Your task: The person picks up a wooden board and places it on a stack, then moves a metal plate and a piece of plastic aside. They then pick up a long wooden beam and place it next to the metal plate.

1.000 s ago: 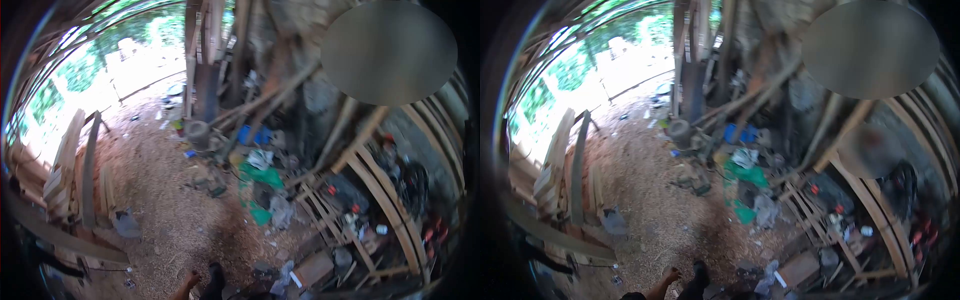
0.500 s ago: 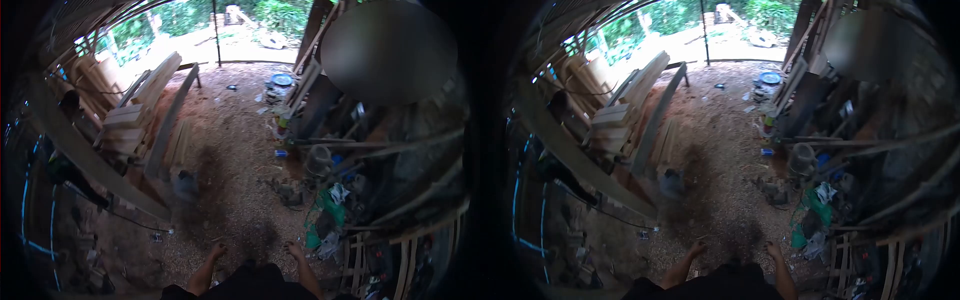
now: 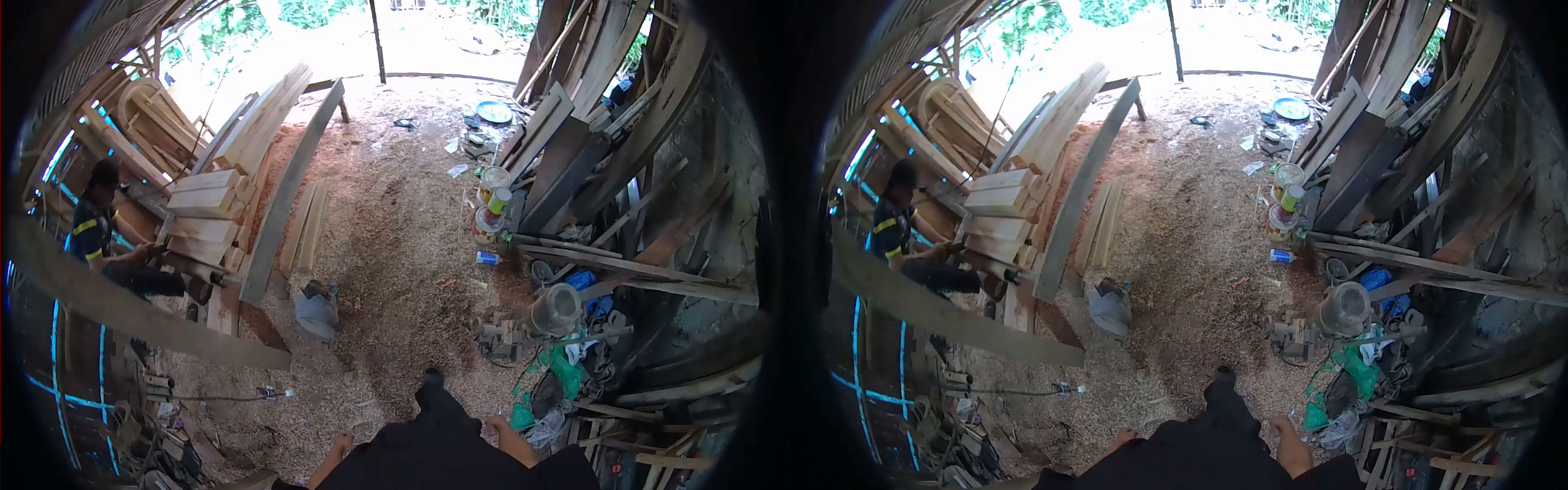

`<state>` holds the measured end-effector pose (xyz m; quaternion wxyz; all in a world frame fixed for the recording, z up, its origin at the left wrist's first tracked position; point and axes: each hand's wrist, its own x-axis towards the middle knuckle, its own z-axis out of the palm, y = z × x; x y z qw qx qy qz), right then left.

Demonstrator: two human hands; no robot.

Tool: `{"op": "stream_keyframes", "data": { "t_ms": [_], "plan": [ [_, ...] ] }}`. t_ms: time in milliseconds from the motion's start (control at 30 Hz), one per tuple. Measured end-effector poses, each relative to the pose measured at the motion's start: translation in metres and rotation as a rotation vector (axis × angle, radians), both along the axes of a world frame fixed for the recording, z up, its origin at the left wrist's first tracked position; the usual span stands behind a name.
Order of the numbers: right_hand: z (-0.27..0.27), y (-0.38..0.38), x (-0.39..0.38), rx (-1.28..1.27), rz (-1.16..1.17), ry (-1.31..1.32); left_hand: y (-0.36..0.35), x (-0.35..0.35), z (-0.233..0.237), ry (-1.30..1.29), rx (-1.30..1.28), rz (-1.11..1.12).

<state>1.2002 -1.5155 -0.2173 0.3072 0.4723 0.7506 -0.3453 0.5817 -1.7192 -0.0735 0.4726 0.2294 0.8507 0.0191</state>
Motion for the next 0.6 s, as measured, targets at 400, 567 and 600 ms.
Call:
{"op": "stream_keyframes", "data": {
  "t_ms": [400, 567, 600],
  "plan": [
    [0.203, 0.380, -0.393, -0.172, -0.869, 0.479, 0.351, -0.106, 0.080, -0.362, 0.390, 0.608],
    [0.176, 0.470, -0.449, -0.068, -0.796, 0.553, 0.447, -0.177, 0.046, -0.418, 0.400, 0.537],
    [0.182, 0.477, -0.455, 0.039, -0.751, 0.518, 0.454, -0.193, 0.035, -0.427, 0.379, 0.561]
  ]
}}
